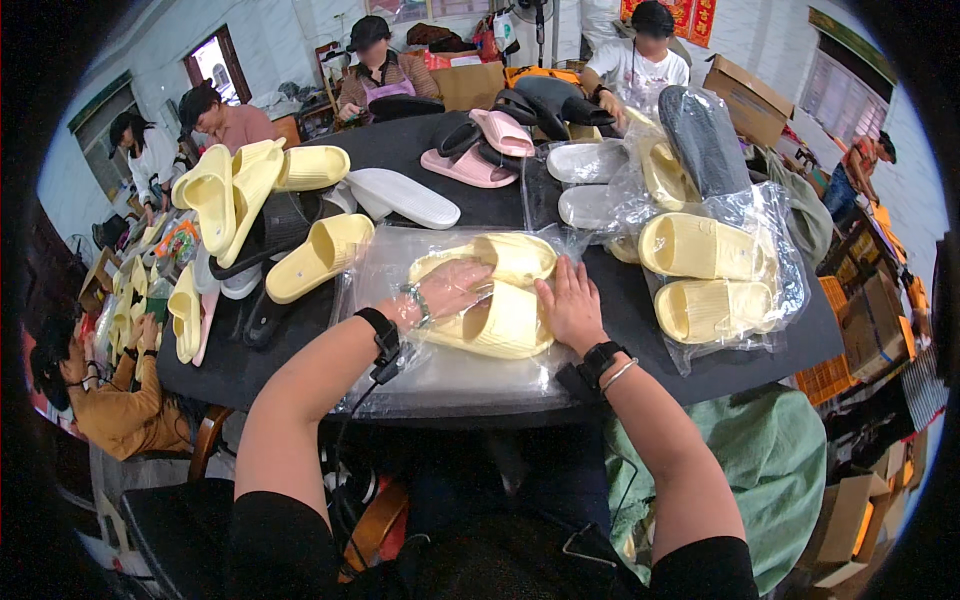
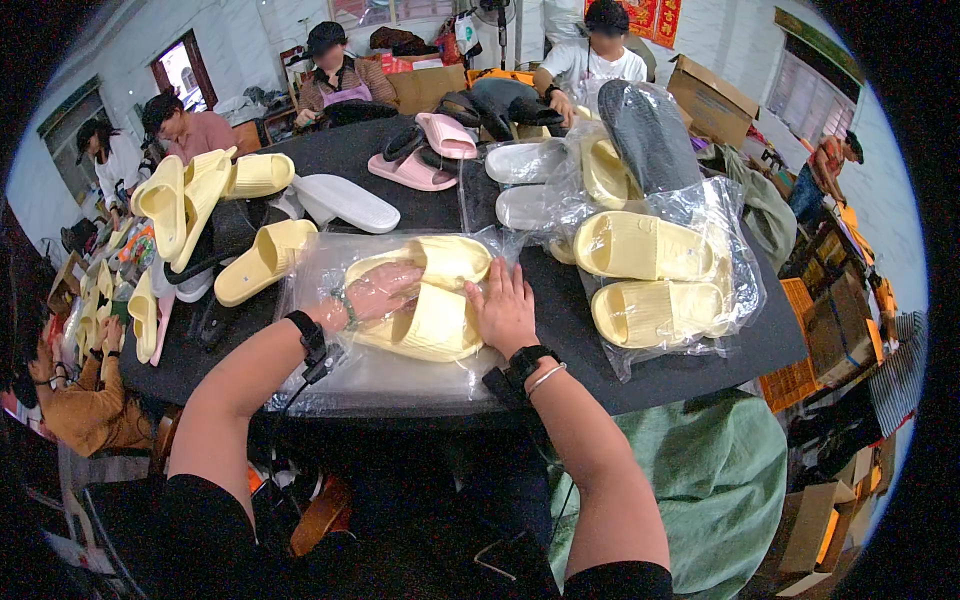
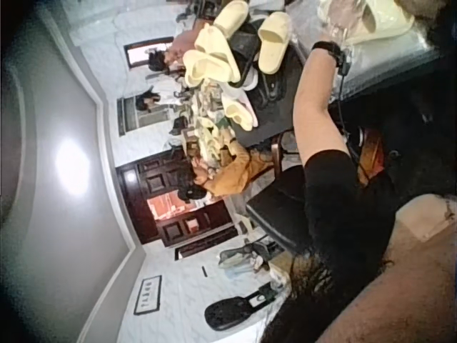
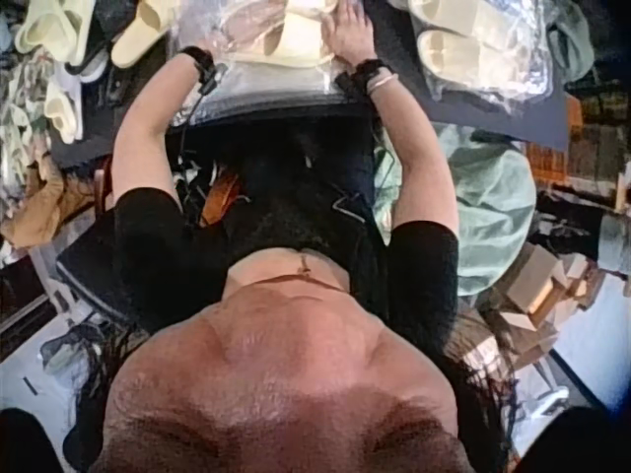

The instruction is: The recorder is sorting pairs of yellow sandals and placing them into individual clear plastic bags within a factory setting.

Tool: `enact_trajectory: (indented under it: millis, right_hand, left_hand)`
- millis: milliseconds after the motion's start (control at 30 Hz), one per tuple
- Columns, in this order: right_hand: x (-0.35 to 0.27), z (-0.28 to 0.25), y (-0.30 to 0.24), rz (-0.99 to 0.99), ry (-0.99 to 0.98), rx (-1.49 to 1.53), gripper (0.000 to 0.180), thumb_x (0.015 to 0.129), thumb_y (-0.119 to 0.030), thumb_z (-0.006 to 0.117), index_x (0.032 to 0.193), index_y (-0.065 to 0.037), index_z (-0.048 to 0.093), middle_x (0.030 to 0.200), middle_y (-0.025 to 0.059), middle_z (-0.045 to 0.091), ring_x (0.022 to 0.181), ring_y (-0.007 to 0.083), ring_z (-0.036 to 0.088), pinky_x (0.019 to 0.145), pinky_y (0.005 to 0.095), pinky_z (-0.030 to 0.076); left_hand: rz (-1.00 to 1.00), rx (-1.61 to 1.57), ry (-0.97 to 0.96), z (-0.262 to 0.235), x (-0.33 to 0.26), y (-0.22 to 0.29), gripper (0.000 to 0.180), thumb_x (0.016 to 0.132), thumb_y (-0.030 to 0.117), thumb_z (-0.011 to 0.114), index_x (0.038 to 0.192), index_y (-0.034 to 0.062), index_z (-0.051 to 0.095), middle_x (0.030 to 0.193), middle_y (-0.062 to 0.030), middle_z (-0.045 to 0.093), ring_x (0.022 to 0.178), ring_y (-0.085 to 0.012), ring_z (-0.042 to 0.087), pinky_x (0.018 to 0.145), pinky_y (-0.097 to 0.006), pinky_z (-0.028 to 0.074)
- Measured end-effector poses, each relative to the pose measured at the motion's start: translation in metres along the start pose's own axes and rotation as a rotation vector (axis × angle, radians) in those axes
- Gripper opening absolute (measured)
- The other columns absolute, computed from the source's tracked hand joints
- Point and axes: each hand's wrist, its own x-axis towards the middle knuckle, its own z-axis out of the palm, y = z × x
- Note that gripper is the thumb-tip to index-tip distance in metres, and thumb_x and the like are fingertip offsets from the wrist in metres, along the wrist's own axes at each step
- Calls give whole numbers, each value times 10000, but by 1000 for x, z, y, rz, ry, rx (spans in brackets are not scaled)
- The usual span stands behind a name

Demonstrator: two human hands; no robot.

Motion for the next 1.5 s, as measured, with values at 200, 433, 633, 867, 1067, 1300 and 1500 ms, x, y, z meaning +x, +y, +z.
enact_trajectory:
  millis: [200,433,633,867,1067,1300,1500]
  right_hand:
    - [2,-9,-5,52,-114,11,769,993,-559,293,1495,20,227,1562,200,228,1457,375,168,1165,475,178]
    - [10,-30,-5,-381,105,67,790,987,-532,356,1496,43,173,1543,250,231,1457,381,167,1160,487,186]
    - [7,4,8,-202,-48,67,797,992,-541,325,1480,73,186,1526,267,258,1441,382,218,1161,490,196]
    - [1,-4,5,-171,-63,-89,879,948,-619,362,1485,59,207,1538,249,255,1456,344,201,1174,456,173]
    - [0,-3,-3,-159,-72,-154,967,886,-680,423,1503,29,195,1556,242,218,1466,340,172,1183,443,151]
    - [4,-4,-4,-141,-75,-160,973,877,-682,436,1502,29,209,1560,250,200,1469,362,148,1181,459,142]
    - [10,-1,21,-82,-127,46,941,910,-599,458,1522,15,93,1602,208,62,1490,341,36,1175,504,112]
  left_hand:
    - [56,52,107,8,8,-6,333,823,152,634,1136,41,651,1223,-153,626,1196,-318,548,1047,-399,415]
    - [155,58,269,28,8,-23,230,808,139,625,1012,52,685,1110,-120,676,1116,-308,593,1002,-403,451]
    - [232,58,216,21,-9,-61,227,791,121,590,982,21,663,1057,-184,657,1048,-379,581,940,-434,474]
    - [-156,-27,323,-23,-115,-73,141,709,97,584,799,43,679,878,-195,649,842,-380,613,792,-445,503]
    - [-422,248,605,-91,-225,-55,83,695,31,556,750,-6,606,816,-213,619,809,-395,598,718,-441,482]
    - [-419,430,943,-177,-204,57,248,797,35,596,1028,-2,675,1091,-220,665,1027,-371,636,900,-386,483]
    - [-80,166,696,-96,-76,85,108,749,90,627,815,17,674,846,-200,641,815,-382,611,735,-451,485]
